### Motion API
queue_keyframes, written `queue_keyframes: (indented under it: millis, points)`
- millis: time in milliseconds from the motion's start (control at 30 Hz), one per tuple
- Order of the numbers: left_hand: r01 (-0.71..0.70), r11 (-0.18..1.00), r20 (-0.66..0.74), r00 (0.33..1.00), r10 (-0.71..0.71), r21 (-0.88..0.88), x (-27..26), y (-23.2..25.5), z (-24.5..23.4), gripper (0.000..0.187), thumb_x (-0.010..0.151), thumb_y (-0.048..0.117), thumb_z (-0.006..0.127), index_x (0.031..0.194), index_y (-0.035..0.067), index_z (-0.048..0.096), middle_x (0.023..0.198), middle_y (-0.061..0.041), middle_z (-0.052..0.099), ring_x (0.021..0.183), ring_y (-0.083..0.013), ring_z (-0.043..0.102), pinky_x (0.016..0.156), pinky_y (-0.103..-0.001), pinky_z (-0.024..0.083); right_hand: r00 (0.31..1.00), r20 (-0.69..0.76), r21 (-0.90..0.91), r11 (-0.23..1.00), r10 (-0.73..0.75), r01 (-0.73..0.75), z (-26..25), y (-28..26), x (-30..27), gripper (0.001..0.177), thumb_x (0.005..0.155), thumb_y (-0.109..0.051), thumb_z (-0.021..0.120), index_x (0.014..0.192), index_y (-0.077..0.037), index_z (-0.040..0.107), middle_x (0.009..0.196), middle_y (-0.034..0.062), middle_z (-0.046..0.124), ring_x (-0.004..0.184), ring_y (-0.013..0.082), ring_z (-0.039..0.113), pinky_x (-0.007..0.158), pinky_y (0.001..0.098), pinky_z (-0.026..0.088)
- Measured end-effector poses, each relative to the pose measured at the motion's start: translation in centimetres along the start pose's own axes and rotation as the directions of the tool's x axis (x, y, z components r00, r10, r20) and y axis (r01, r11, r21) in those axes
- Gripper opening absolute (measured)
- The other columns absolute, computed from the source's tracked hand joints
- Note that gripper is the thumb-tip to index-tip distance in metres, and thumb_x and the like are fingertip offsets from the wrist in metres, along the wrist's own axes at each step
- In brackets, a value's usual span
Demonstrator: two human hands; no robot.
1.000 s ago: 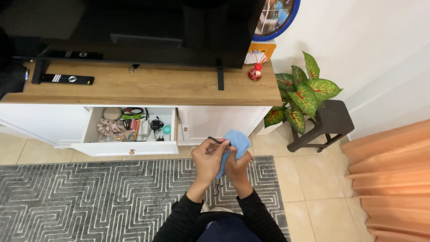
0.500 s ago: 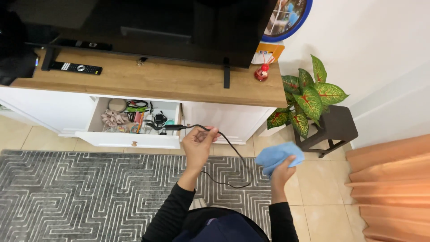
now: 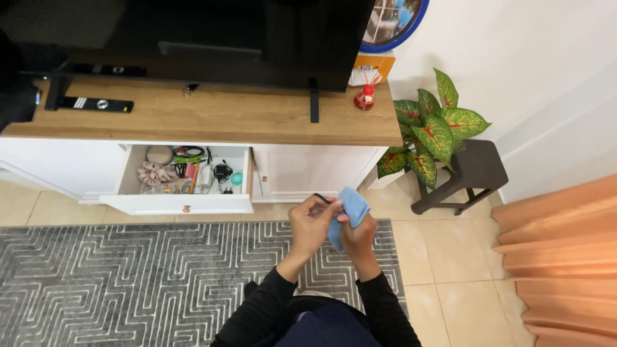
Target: The person wipes a black cable with a blue cloth, coils it, and places it into an open drawer. They then pick up a white cable from a sofa, wipe it with the same cloth, and coil it in their hands.
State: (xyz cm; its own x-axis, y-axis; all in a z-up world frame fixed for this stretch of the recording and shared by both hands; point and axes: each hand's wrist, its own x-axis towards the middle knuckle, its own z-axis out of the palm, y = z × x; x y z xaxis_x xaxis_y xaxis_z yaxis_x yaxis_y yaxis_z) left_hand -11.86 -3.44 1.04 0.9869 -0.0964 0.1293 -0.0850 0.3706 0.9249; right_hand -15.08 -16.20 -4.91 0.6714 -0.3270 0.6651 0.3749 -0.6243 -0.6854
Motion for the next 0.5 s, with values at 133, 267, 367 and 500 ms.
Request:
queue_keyframes:
  millis: [133,267,367,500]
  points:
    - [-0.040,0.999,-0.119,0.992,0.039,-0.007,1.8,0.3,-1.8,0.008,0.091,0.001,0.077,0.095,-0.005,0.073,0.084,-0.011,0.077,0.077,-0.0150,0.074,0.070,-0.027,0.061,0.999,0.036,-0.222,0.975,0.024,-0.015,-2.0,8.3,-6.3,0.045,0.095,-0.046,0.069,0.097,-0.001,0.071,0.083,0.0204,0.071,0.076,0.0382,0.069,0.064,0.0446,0.052]
    - [-0.034,0.991,-0.118,0.993,0.018,-0.131,2.7,0.9,-3.4,0.008,0.092,0.001,0.075,0.095,-0.004,0.069,0.088,-0.011,0.076,0.080,-0.0171,0.076,0.071,-0.028,0.063,0.825,-0.091,-0.349,0.758,0.558,-0.551,-4.6,21.2,-13.3,0.061,0.103,-0.053,0.058,0.081,0.004,0.064,0.069,0.0217,0.064,0.066,0.0325,0.062,0.062,0.0466,0.045]
    - [0.031,0.991,-0.099,0.994,-0.044,-0.131,1.8,0.1,-3.0,0.008,0.091,0.000,0.074,0.095,-0.004,0.069,0.088,-0.011,0.076,0.080,-0.0175,0.077,0.071,-0.028,0.063,0.706,-0.209,-0.143,0.694,0.676,-0.706,-7.2,19.7,-10.7,0.069,0.113,-0.055,0.045,0.083,0.005,0.062,0.073,0.0152,0.062,0.070,0.0219,0.057,0.065,0.0413,0.046]
    - [0.029,0.987,-0.050,0.998,-0.037,-0.156,1.1,-1.4,-1.6,0.007,0.092,-0.001,0.074,0.096,-0.005,0.069,0.090,-0.011,0.076,0.082,-0.0177,0.077,0.074,-0.028,0.063,0.806,-0.245,0.198,0.842,0.538,-0.502,-8.0,8.4,-1.3,0.064,0.110,-0.058,0.041,0.102,0.002,0.063,0.090,0.0039,0.066,0.080,0.0137,0.061,0.072,0.0335,0.051]
